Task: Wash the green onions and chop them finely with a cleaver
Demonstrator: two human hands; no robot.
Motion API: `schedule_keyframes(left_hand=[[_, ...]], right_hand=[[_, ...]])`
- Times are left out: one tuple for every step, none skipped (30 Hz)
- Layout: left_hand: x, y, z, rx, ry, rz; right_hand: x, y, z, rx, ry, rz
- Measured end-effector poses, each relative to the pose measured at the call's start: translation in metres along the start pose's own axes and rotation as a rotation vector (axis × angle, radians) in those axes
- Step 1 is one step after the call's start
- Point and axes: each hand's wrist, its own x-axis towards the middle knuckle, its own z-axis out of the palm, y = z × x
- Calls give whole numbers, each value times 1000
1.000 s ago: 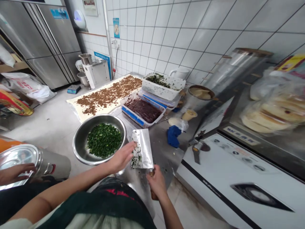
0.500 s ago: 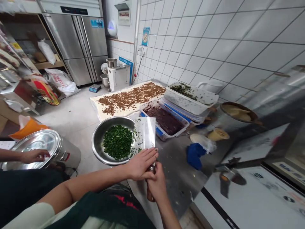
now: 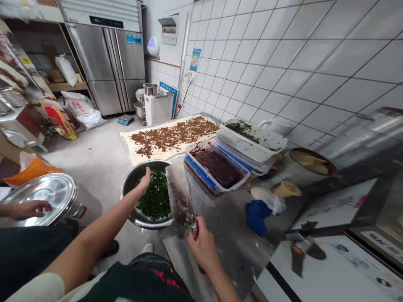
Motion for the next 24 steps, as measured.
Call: schedule_keyframes(left_hand=[[5, 1, -11, -32, -24, -24], [9, 4, -23, -85, -59, -46], [12, 10, -33, -121, -83, -52], [14, 18, -43, -143, -94, -43], [13, 27, -50, -146, -95, -20], [10, 37, -54, -125, -92, 23], [4, 47, -55, -89, -111, 82], [-4, 58, -52, -43, -154, 156], [-15, 67, -44, 7, -227, 242], [-27, 76, -33, 51, -342, 324], [-40, 83, -19, 87, -436, 390], [-52, 89, -3, 115, -513, 467], [-62, 94, 13, 141, -588, 569], [-70, 97, 28, 169, -646, 664], [-75, 99, 41, 196, -664, 710], [-78, 100, 51, 217, -660, 731], [-78, 100, 58, 238, -649, 738], [-76, 99, 61, 259, -630, 736], [-73, 98, 61, 278, -612, 738], [-70, 97, 60, 298, -598, 746], [-66, 96, 57, 318, -584, 758], [-62, 95, 54, 336, -568, 770], [-59, 93, 51, 352, -548, 775], [-56, 91, 48, 366, -528, 769]], right_hand=[[3, 3, -10, -131, -5, -67], [7, 6, -22, -271, -6, -151], [12, 7, -35, -413, -4, -246], [18, 8, -48, -547, -3, -345], [25, 7, -61, -667, -2, -440], [33, 5, -72, -769, -1, -525], [41, 1, -81, -852, 1, -600], [49, -3, -87, -916, 7, -669], [58, -7, -90, -964, 15, -734], [66, -11, -91, -997, 23, -796], [74, -15, -90, -1017, 28, -854], [81, -18, -86, -1028, 28, -908], [87, -20, -83, -1033, 29, -956], [93, -22, -79, -1036, 33, -996], [98, -23, -76, -1036, 40, -1026], [103, -25, -74, -1035, 51, -1050], [107, -26, -73, -1033, 63, -1069], [110, -28, -73, -1030, 73, -1085], [114, -30, -75, -1029, 81, -1100], [117, -32, -78, -1029, 86, -1118], [119, -34, -80, -1029, 87, -1139], [122, -36, -83, -1030, 85, -1160], [125, -38, -86, -1032, 83, -1178], [127, -40, -88, -1032, 82, -1194]])
